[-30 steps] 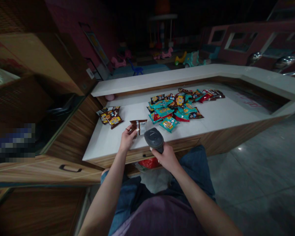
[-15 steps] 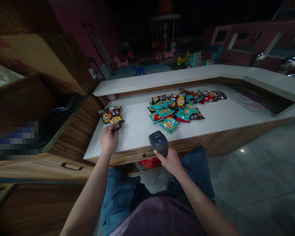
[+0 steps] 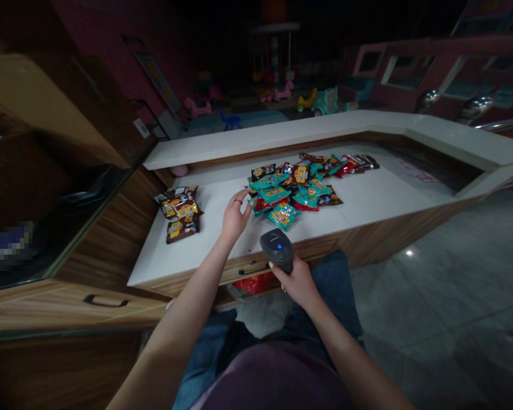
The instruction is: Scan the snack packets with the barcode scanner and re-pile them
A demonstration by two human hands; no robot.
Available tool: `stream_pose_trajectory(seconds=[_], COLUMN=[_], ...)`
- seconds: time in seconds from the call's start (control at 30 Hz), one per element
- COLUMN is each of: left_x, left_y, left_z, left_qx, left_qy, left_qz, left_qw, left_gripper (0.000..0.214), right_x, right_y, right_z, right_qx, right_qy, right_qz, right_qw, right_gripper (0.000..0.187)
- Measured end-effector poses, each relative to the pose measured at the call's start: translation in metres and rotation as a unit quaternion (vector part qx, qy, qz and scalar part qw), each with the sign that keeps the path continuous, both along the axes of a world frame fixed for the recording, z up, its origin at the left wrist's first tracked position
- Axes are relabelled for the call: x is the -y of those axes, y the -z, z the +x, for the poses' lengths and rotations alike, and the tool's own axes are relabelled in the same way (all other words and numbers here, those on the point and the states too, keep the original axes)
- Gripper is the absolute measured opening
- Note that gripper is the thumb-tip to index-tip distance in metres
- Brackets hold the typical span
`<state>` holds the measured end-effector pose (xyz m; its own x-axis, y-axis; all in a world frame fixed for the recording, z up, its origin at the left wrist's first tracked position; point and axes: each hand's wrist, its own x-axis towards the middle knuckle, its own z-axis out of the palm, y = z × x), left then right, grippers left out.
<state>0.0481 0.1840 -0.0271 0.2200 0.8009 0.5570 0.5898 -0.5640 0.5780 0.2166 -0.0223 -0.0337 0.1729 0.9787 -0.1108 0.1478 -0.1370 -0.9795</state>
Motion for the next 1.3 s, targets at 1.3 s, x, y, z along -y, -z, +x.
stream_pose_trajectory(seconds=[1.3], left_x=[0.050], left_y=[0.052], left_z=[-0.055], left_qx=[0.564], left_qy=[0.039], left_qz=[-0.221], left_qw=[0.795], left_gripper=[0.045], right_x=[-0.032], right_y=[-0.026], right_z=[-0.032], right_qx=[0.070], right_qy=[-0.060], right_qz=[0.098], right_qw=[0.991], right_gripper=[0.022])
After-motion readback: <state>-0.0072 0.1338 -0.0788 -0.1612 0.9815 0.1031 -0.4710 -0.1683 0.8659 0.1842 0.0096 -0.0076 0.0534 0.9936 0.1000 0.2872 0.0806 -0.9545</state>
